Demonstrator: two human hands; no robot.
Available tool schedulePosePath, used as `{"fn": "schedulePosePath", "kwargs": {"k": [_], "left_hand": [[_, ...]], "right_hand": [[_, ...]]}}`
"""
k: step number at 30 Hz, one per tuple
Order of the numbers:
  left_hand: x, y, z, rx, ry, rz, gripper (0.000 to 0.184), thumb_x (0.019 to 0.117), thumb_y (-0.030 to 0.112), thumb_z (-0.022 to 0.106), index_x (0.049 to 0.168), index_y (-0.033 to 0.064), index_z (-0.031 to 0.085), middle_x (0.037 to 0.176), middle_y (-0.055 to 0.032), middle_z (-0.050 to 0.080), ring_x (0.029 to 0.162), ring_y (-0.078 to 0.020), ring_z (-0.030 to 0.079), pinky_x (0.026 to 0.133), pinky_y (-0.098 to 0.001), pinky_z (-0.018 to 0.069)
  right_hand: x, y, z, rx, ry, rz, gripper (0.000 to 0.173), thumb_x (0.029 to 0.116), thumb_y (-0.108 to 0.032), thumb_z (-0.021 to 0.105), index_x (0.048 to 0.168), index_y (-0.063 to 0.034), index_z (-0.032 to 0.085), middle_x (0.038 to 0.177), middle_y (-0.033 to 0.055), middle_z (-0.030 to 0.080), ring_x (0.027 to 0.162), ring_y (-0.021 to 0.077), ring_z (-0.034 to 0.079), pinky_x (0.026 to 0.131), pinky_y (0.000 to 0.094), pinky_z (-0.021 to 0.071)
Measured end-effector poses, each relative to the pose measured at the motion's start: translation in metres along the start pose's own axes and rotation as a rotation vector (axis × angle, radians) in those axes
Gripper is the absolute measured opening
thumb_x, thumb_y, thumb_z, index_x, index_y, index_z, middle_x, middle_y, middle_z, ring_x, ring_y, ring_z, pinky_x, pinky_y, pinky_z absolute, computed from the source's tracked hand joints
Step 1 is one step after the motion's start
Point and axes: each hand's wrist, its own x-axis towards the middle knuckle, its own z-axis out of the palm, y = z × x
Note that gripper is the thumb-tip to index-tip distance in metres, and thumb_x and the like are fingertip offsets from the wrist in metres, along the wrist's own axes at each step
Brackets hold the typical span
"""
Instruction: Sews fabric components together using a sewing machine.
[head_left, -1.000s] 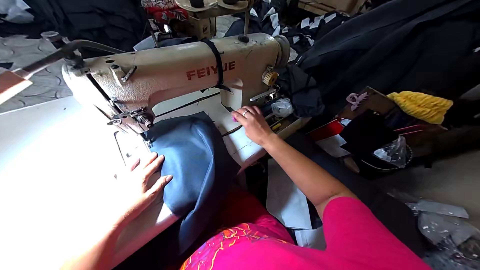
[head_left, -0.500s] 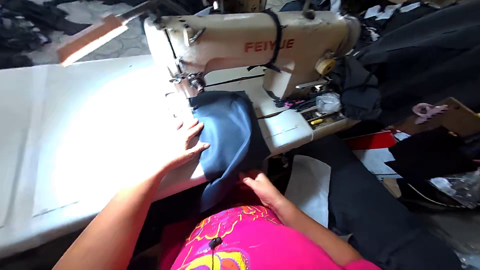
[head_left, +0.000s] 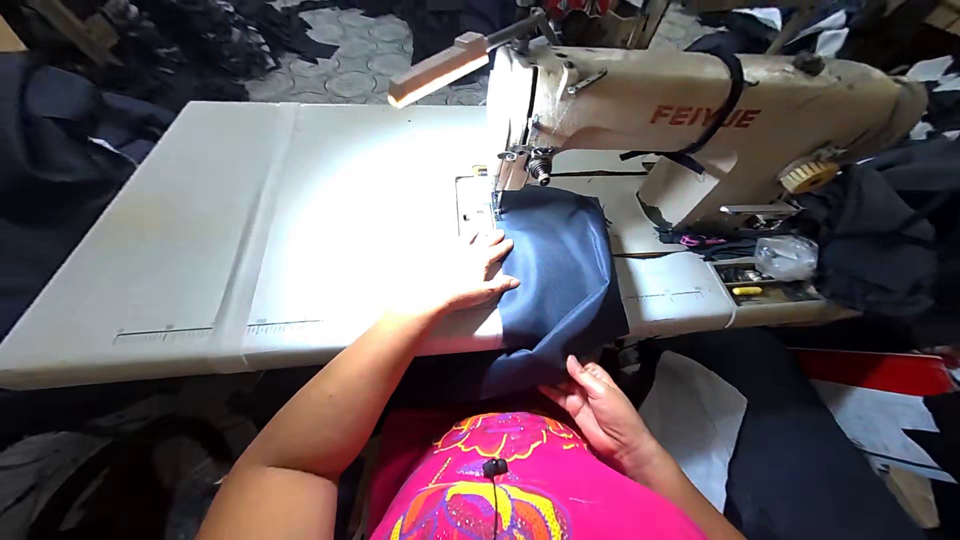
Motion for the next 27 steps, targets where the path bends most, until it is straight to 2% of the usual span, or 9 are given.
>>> {"fn": "schedulePosePath", "kwargs": {"k": [3, 6, 9, 11, 16, 19, 22, 25, 27], "left_hand": [[0.000, 0.002, -0.001, 0.003, -0.011, 0.002, 0.073, 0.0997, 0.061, 0.050, 0.156, 0.0144, 0.046, 0.164, -0.0107, 0.039, 0.154, -0.0370, 0.027, 0.120, -0.0635, 0.0221], [0.001, 0.005, 0.000, 0.006, -0.019, -0.008, 0.072, 0.1004, 0.060, 0.050, 0.156, 0.0134, 0.046, 0.164, -0.0110, 0.039, 0.154, -0.0363, 0.027, 0.120, -0.0620, 0.0231], [0.001, 0.007, 0.001, 0.002, -0.008, -0.008, 0.071, 0.1008, 0.058, 0.051, 0.154, 0.0117, 0.047, 0.164, -0.0136, 0.038, 0.154, -0.0393, 0.027, 0.119, -0.0635, 0.0245], [0.003, 0.006, 0.002, 0.013, 0.021, 0.018, 0.069, 0.0996, 0.057, 0.054, 0.151, 0.0108, 0.051, 0.163, -0.0164, 0.037, 0.154, -0.0412, 0.023, 0.119, -0.0643, 0.0231], [0.022, -0.016, -0.005, 0.040, 0.123, 0.294, 0.044, 0.1045, 0.037, 0.048, 0.124, 0.0054, 0.072, 0.130, -0.0159, 0.065, 0.129, -0.0386, 0.053, 0.104, -0.0634, 0.0384], [0.030, -0.028, -0.026, -0.089, 0.056, 0.324, 0.037, 0.0915, 0.002, 0.051, 0.119, 0.0079, 0.074, 0.118, -0.0144, 0.071, 0.115, -0.0325, 0.064, 0.099, -0.0557, 0.0458], [0.030, -0.024, -0.044, -0.146, -0.013, 0.218, 0.048, 0.0879, -0.010, 0.046, 0.123, 0.0090, 0.072, 0.118, -0.0147, 0.072, 0.113, -0.0312, 0.065, 0.096, -0.0531, 0.0474], [0.028, -0.022, -0.046, -0.146, -0.013, 0.193, 0.047, 0.0893, -0.011, 0.045, 0.121, 0.0088, 0.073, 0.118, -0.0136, 0.072, 0.114, -0.0301, 0.065, 0.098, -0.0521, 0.0472], [0.027, -0.021, -0.045, -0.137, 0.006, 0.192, 0.047, 0.0893, -0.011, 0.046, 0.121, 0.0096, 0.074, 0.119, -0.0124, 0.072, 0.116, -0.0302, 0.065, 0.099, -0.0527, 0.0470]], "right_hand": [[-0.017, -0.034, -0.011, -0.288, -0.033, -0.130, 0.023, 0.1090, -0.011, 0.034, 0.117, -0.0027, 0.054, 0.091, 0.0052, 0.073, 0.082, 0.0154, 0.074, 0.072, 0.0349, 0.0640], [-0.029, -0.116, -0.056, -0.825, 0.118, -0.409, 0.025, 0.1026, -0.015, 0.038, 0.109, -0.0101, 0.062, 0.089, -0.0046, 0.070, 0.084, 0.0038, 0.068, 0.075, 0.0256, 0.0593], [-0.028, -0.200, -0.097, -1.521, 0.638, -0.442, 0.041, 0.1076, -0.027, 0.053, 0.120, 0.0099, 0.064, 0.112, 0.0369, 0.065, 0.109, 0.0507, 0.063, 0.092, 0.0706, 0.0460], [-0.025, -0.219, -0.084, -1.678, 0.804, -0.536, 0.053, 0.1070, -0.035, 0.051, 0.132, 0.0115, 0.056, 0.128, 0.0445, 0.055, 0.122, 0.0634, 0.052, 0.097, 0.0803, 0.0371], [0.029, -0.141, 0.048, -1.762, 0.068, -1.114, 0.037, 0.0991, -0.024, 0.062, 0.121, 0.0061, 0.063, 0.121, 0.0273, 0.063, 0.114, 0.0415, 0.063, 0.094, 0.0567, 0.0530], [0.064, -0.080, 0.091, -1.901, -0.222, -0.907, 0.057, 0.0826, -0.034, 0.073, 0.130, -0.0033, 0.061, 0.121, 0.0208, 0.062, 0.113, 0.0394, 0.062, 0.081, 0.0544, 0.0553], [0.080, -0.072, 0.105, -2.041, -0.319, -0.735, 0.056, 0.0817, -0.017, 0.072, 0.136, -0.0102, 0.063, 0.118, 0.0239, 0.058, 0.099, 0.0414, 0.062, 0.069, 0.0539, 0.0524], [0.077, -0.091, 0.107, -2.176, -0.388, -0.674, 0.024, 0.0965, -0.014, 0.057, 0.112, -0.0053, 0.073, 0.106, 0.0221, 0.063, 0.091, 0.0383, 0.066, 0.071, 0.0524, 0.0526], [0.074, -0.102, 0.103, -2.163, -0.358, -0.712, 0.029, 0.0986, -0.022, 0.055, 0.092, 0.0000, 0.072, 0.100, 0.0216, 0.064, 0.092, 0.0381, 0.066, 0.072, 0.0528, 0.0523]]}}
